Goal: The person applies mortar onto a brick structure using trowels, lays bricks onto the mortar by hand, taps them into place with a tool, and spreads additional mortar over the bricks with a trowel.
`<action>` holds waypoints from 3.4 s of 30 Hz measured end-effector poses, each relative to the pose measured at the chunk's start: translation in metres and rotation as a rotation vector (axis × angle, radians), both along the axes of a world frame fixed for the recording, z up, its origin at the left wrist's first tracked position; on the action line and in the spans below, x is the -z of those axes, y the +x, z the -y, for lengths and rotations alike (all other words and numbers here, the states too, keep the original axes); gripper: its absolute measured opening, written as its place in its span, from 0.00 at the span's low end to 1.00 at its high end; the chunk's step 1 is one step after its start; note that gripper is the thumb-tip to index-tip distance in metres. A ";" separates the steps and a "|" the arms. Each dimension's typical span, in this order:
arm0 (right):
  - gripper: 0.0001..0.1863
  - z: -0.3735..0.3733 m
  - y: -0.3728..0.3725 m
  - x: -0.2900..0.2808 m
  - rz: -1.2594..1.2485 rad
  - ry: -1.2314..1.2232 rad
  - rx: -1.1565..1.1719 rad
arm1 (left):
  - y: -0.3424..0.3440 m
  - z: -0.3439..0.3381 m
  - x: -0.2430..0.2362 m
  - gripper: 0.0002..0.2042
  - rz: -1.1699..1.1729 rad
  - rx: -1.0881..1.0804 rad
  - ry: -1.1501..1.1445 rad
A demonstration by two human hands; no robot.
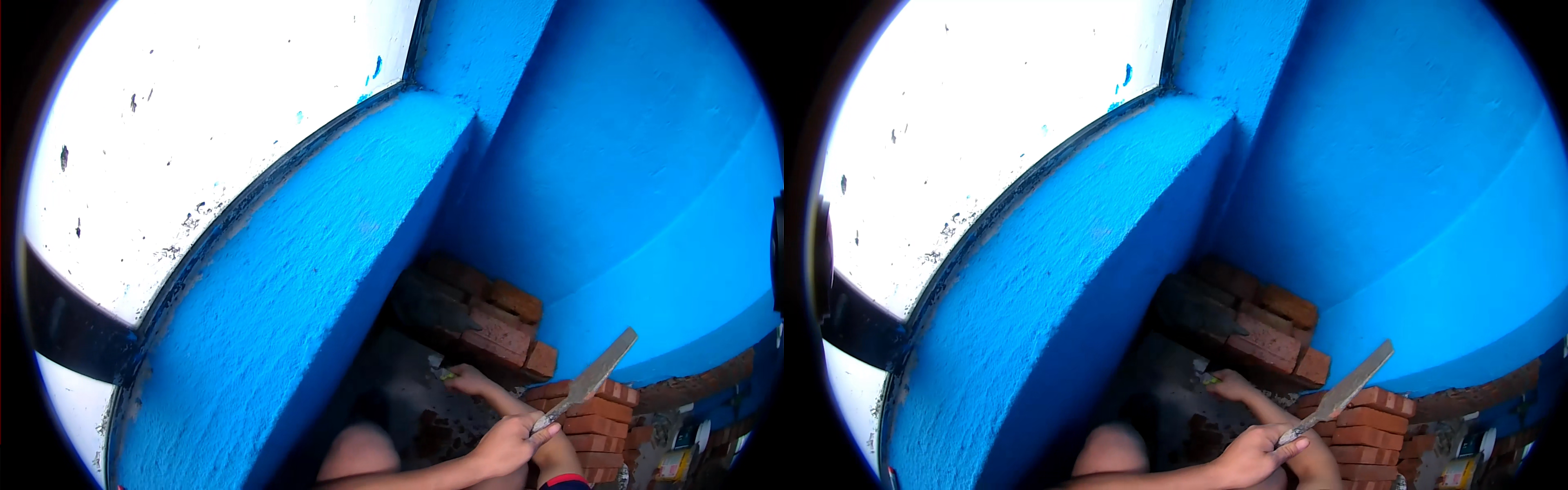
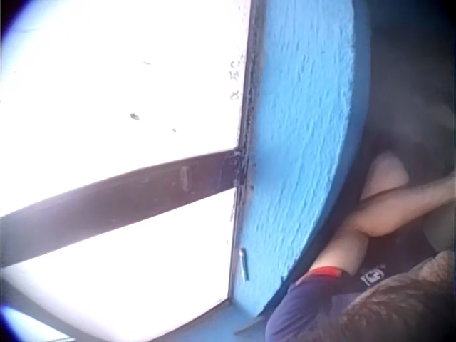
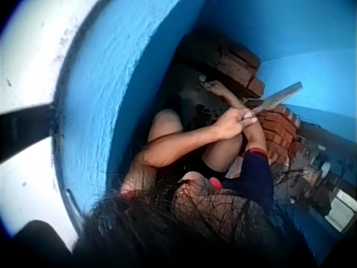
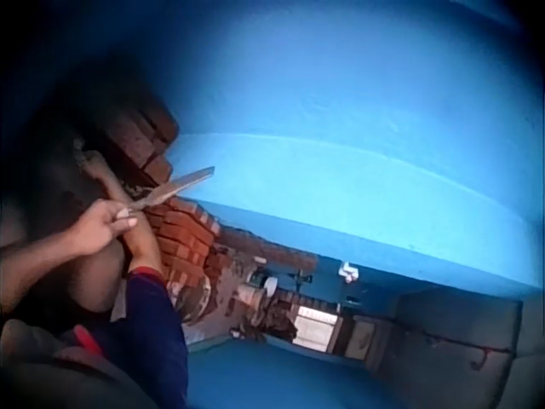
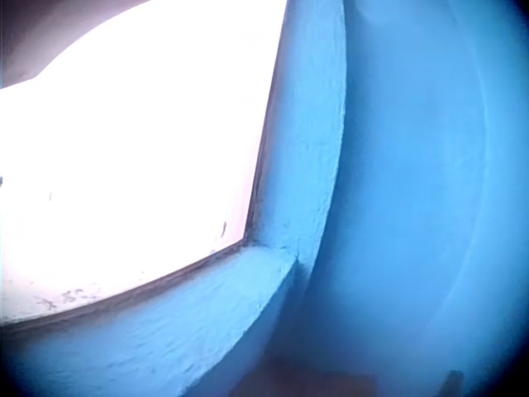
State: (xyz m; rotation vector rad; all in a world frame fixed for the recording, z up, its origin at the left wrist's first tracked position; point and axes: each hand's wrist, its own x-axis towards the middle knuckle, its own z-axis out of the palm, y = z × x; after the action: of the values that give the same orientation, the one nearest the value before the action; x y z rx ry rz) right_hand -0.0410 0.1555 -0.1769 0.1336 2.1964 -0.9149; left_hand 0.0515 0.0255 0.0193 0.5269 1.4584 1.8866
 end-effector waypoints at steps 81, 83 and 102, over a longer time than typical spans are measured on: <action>0.05 -0.127 0.177 -0.144 -0.155 -0.616 0.969 | 0.001 -0.016 -0.018 0.13 0.085 0.101 0.083; 0.10 -0.147 0.242 -0.177 -0.299 -0.747 0.957 | -0.005 -0.009 -0.027 0.15 0.066 -0.026 -0.106; 0.16 -0.357 0.599 -0.031 0.509 1.267 0.789 | -0.021 0.009 -0.002 0.19 -0.016 -0.379 -0.270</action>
State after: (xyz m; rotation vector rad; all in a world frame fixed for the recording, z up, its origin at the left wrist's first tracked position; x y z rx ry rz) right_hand 0.5579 0.5127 -0.1457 1.6805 1.8665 0.3108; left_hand 0.0305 0.0169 0.0213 0.1427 1.8912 1.9196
